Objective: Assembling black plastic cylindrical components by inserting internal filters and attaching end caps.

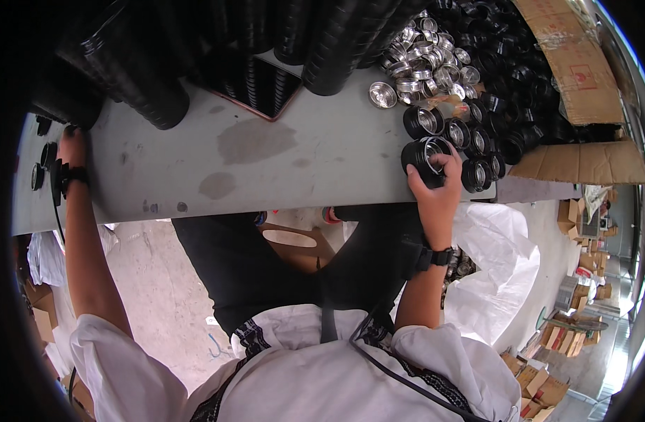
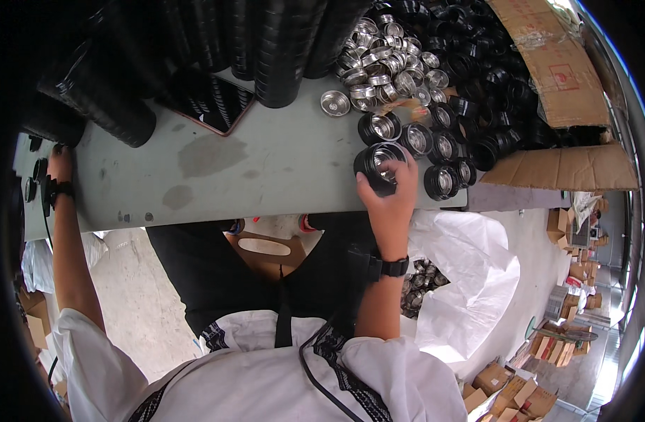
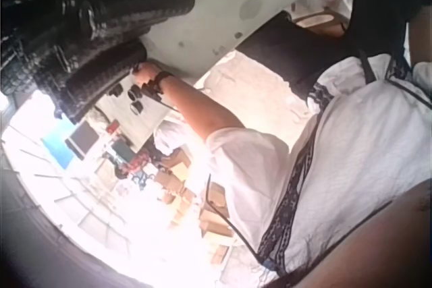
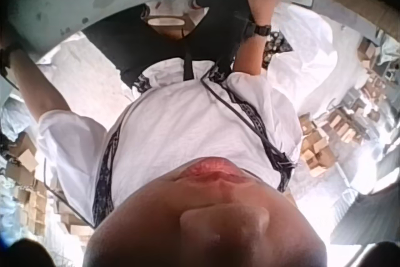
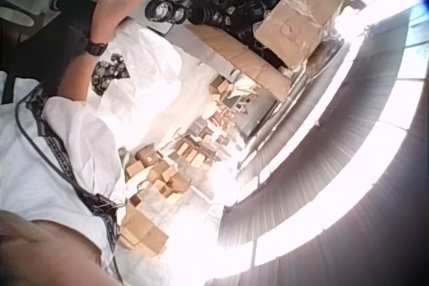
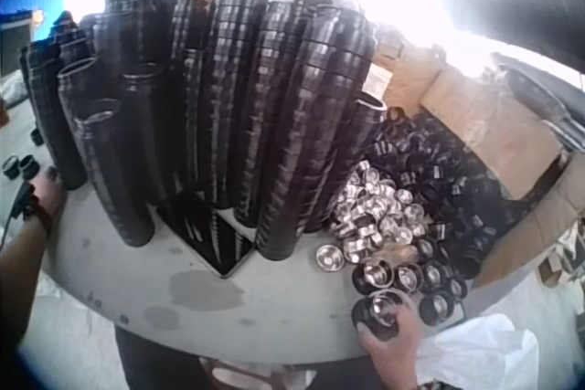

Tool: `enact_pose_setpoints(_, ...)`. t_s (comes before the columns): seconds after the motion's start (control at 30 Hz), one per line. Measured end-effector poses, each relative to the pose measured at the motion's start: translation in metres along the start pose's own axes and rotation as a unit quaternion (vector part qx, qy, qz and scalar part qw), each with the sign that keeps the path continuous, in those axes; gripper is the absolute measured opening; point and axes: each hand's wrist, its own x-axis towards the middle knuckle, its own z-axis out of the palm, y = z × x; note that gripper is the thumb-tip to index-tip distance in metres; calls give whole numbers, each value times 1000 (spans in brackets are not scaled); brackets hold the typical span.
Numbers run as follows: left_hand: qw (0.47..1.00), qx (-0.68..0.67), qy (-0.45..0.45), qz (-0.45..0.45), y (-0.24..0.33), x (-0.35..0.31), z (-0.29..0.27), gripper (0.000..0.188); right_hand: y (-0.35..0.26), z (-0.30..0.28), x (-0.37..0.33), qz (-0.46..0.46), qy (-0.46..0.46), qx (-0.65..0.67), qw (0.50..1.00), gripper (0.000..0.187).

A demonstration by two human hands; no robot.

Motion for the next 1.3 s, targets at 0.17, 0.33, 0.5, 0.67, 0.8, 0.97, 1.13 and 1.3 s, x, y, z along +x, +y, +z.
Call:
enact_pose_setpoints(0.17, 1000, 7, 2, 9, -3, 4, 1, 48, 1, 9, -1, 23, 18, 25, 999, 49)
enact_pose_setpoints(0.33, 1000, 14, 20, 13, -12, 8, 6, 47, -7, 4, 3, 60, 9, 58, 996, 58)
enact_pose_setpoints(0.5, 1000, 13, 12, 1, 2, -4, -4, 48, -29, -4, 33, 78, 89, 153, 981, 57)
enact_pose_setpoints(0.67, 1000, -2, 19, 10, -1, 1, 3, 48, 8, 25, 59, 5, 69, -14, 998, 55)
enact_pose_setpoints(0.8, 1000, 5, 1, 4, 9, -5, -4, 48, 9, 25, 59, 3, 52, -85, 995, 57)
enact_pose_setpoints(0.97, 1000, 9, 15, -4, 8, -9, -8, 47, 1, 29, 53, -27, 58, -101, 993, 56)
enact_pose_setpoints(1.13, 999, 7, 33, 5, 6, -5, -3, 45, -47, 42, 22, -26, -30, 47, 998, 55)
enact_pose_setpoints(1.3, 999, 29, -16, 2, 8, 4, -1, 49, -77, 76, 18, -70, -57, 112, 990, 55)
